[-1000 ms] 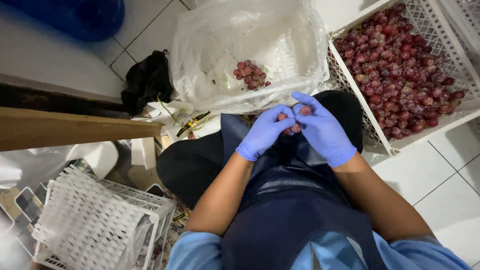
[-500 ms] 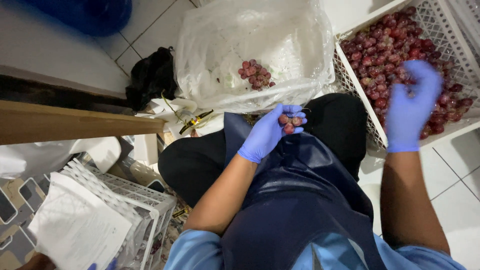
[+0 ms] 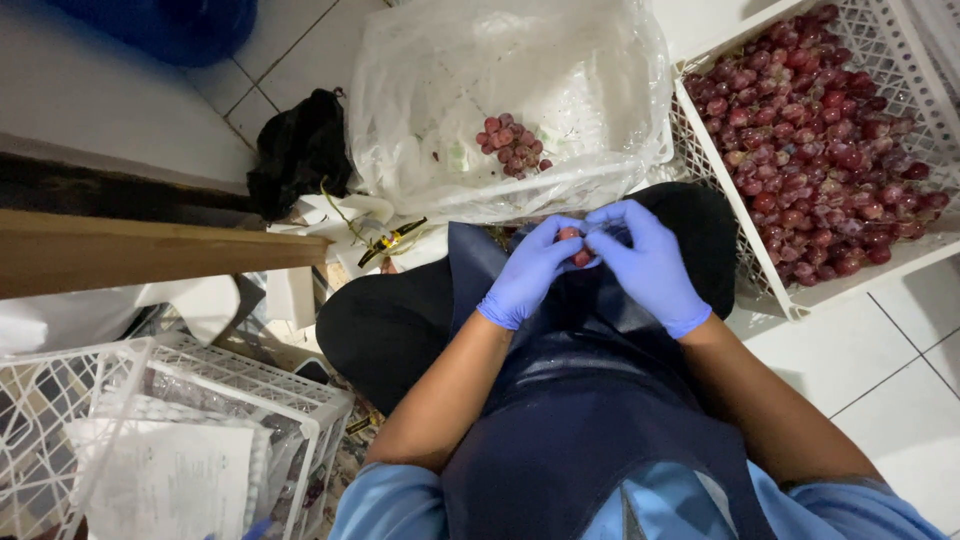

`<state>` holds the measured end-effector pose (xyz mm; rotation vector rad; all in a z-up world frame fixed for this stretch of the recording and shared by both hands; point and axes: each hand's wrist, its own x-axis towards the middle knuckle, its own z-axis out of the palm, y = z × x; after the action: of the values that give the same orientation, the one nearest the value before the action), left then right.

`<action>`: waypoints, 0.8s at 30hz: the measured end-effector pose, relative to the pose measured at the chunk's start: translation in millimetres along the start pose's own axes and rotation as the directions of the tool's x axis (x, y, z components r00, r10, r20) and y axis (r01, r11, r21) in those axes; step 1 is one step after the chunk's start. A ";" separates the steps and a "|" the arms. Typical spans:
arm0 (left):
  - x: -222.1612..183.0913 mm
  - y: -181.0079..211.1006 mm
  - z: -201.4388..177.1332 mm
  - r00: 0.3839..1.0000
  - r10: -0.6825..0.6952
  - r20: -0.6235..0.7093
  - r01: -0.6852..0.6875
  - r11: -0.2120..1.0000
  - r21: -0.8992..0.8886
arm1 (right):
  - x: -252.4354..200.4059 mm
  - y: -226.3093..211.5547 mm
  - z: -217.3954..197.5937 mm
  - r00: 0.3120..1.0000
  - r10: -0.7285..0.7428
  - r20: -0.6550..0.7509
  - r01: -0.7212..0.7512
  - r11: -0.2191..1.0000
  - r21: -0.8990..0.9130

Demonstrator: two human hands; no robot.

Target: Picking grapes from stems and sorting them into a plastic-lined container for processing.

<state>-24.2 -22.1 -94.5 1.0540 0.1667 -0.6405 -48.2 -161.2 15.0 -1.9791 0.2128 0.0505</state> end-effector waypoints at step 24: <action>-39.6 45.0 9.2 0.997 0.046 0.069 -0.078 0.803 0.591 | -1.7 24.2 -4.5 0.925 0.135 0.354 -0.044 0.967 -0.252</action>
<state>-32.4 1.3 -39.1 1.6430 -0.1293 -0.6765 -54.4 -174.5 -4.8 -2.1553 0.0517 0.5278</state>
